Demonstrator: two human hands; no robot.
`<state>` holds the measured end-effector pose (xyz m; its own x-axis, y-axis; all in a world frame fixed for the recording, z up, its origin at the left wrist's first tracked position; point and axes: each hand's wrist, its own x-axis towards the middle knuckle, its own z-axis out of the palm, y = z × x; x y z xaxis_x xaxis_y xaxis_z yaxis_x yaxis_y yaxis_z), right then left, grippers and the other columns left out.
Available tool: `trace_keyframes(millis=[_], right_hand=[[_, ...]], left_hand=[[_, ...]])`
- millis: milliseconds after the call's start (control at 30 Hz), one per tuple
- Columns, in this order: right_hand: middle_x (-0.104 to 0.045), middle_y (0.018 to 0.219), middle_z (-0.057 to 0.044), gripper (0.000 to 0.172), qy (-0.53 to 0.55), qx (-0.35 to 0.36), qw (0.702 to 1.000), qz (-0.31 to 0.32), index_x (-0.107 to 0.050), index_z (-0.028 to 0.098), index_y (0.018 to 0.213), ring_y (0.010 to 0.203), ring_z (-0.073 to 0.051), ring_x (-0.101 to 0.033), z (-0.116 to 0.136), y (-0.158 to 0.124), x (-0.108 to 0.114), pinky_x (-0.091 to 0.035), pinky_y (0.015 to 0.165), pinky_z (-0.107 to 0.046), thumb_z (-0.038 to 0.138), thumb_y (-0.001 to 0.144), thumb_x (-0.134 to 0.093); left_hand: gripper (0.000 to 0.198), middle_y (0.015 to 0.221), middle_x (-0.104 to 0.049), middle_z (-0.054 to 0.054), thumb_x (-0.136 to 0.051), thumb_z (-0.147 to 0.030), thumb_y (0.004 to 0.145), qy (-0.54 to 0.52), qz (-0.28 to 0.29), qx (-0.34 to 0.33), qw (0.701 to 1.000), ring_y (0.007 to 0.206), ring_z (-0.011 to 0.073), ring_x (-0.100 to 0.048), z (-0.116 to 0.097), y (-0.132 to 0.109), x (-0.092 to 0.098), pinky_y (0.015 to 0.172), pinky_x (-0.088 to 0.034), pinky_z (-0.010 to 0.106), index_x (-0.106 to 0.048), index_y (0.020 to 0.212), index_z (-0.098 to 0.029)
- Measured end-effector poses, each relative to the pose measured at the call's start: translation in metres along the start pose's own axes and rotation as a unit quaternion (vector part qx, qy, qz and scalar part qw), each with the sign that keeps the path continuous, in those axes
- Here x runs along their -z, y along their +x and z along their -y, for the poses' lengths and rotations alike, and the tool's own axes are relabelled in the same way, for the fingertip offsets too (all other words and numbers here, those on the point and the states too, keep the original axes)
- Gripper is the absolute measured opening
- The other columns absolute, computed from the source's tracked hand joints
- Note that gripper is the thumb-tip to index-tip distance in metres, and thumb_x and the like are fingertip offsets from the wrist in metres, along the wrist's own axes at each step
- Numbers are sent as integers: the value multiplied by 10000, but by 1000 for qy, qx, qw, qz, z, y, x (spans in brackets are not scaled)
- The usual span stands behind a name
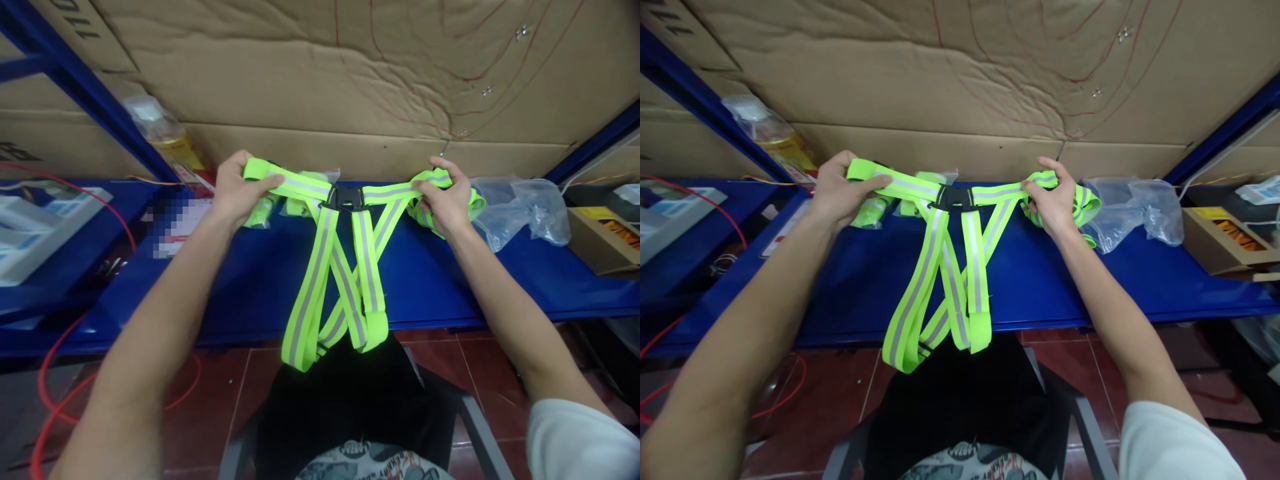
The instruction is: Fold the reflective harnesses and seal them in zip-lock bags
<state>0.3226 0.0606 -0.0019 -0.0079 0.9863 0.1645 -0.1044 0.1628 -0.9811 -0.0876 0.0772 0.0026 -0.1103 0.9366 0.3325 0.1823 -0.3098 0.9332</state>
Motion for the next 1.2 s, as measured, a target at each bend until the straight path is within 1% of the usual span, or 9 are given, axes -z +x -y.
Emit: trace_keyframes(millis=[100, 367, 567, 667, 733, 867, 1000, 1100, 1200], right_hand=[[-562, 698, 63, 613, 12, 58, 995, -75, -603, 320, 1202, 519, -130, -457, 1, 2, -3, -445, 419, -303, 308, 669, -905], [-480, 677, 39, 549, 31, 55, 997, -49, -690, 310, 1246, 590, -156, -508, 2, 13, 14, -444, 473, -311, 342, 723, -858], [-341, 545, 102, 322, 114, 11, 992, -54, -688, 286, 1144, 429, -101, -304, 13, 1, -3, -303, 385, -249, 351, 843, -783], [-219, 441, 140, 186, 172, -1, 984, -37, -670, 281, 1031, 376, -96, -144, 19, -7, -10, -219, 351, -230, 266, 855, -727], [-211, 393, 143, 152, 187, -5, 982, -31, -641, 286, 935, 363, -102, -119, 23, -11, -11, -231, 344, -230, 227, 814, -710], [-376, 402, 117, 198, 159, 2, 987, -13, -601, 300, 860, 365, -121, -300, 28, -16, -9, -427, 420, -269, 346, 770, -771], [-697, 682, 45, 305, 147, 33, 988, 32, -646, 289, 903, 568, -144, -616, 29, -18, -9, -569, 594, -314, 479, 742, -823], [-804, 990, 8, 420, 152, 33, 984, 92, -719, 288, 1015, 787, -165, -731, 29, -22, -13, -525, 568, -275, 403, 646, -882], [-807, 1117, -25, 520, 109, 12, 985, 136, -744, 283, 1103, 858, -189, -742, 30, -25, -16, -369, 443, -222, 294, 606, -896]], left_hand=[[531, 806, -657, -37, -938, -343, 636, -63, 25, 20, 998, 847, 171, -716, -6, -1, -3, 736, -587, 321, -448, 810, -232], [475, 1046, -774, 29, -840, -299, 707, -131, 15, -16, 991, 947, 216, -728, -29, -13, -18, 713, -601, 310, -372, 765, -236], [450, 915, -751, -17, -751, -327, 704, -196, 8, -22, 980, 577, 123, -501, -19, -5, -8, 446, -360, 295, -314, 695, -221], [472, 724, -614, -15, -717, -322, 762, -255, 61, -50, 964, 566, 114, -449, -12, -1, -2, 494, -370, 314, -270, 659, -212], [483, 650, -505, -17, -686, -285, 803, -287, 94, -82, 950, 602, 110, -457, -13, -1, -3, 584, -427, 320, -233, 656, -204], [532, 602, -483, -25, -716, -264, 747, -362, 73, -69, 927, 610, 95, -430, -30, -12, -13, 643, -459, 299, -203, 624, -197], [372, 686, -651, -26, -786, -447, 785, -350, 46, -35, 935, 677, 126, -562, -41, -24, -20, 632, -522, 286, -515, 657, -227], [294, 807, -737, 22, -797, -540, 804, -281, 100, -45, 953, 691, 164, -648, -38, -26, -21, 664, -589, 336, -728, 876, -264], [305, 824, -750, 24, -909, -407, 731, -227, 125, -66, 964, 781, 208, -724, -33, -25, -24, 742, -638, 370, -774, 971, -276]])
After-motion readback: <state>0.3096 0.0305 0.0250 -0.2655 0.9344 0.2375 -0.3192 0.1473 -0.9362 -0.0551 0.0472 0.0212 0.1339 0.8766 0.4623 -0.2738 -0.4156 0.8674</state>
